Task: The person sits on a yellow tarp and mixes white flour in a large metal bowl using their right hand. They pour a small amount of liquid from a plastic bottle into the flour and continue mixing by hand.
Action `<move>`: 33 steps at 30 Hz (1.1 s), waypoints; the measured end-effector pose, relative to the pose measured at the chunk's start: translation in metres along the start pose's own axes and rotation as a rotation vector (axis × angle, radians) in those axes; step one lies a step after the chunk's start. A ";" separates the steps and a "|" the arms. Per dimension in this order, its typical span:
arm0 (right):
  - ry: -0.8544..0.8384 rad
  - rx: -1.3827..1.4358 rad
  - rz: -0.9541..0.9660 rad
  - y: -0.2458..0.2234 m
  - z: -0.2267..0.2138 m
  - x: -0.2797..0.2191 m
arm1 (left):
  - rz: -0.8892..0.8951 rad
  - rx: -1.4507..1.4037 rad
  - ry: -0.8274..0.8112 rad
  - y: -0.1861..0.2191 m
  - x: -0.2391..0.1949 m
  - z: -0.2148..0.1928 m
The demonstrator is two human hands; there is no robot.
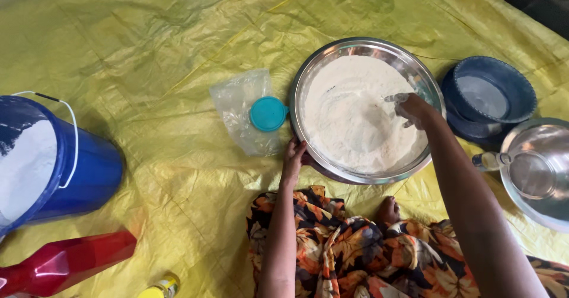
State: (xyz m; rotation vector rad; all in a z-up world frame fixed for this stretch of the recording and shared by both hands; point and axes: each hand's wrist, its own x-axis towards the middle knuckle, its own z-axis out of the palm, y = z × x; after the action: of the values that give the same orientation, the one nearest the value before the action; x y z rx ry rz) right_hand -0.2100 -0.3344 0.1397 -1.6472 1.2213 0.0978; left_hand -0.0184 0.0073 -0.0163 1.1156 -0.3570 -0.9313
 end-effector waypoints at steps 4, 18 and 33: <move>0.040 -0.074 -0.034 -0.009 0.003 -0.018 | -0.030 -0.220 -0.098 -0.004 -0.009 -0.011; 0.235 -0.164 -0.089 0.030 -0.004 0.066 | 0.007 -0.324 0.126 0.016 -0.041 -0.038; 0.544 -0.403 -0.484 0.142 0.040 0.039 | 0.501 0.506 0.352 0.003 -0.028 0.133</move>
State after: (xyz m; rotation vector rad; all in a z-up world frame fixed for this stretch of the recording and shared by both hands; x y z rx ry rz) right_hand -0.2775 -0.3222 0.0033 -2.3849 1.2011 -0.4612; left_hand -0.1222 -0.0506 0.0493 1.5279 -0.5652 -0.1895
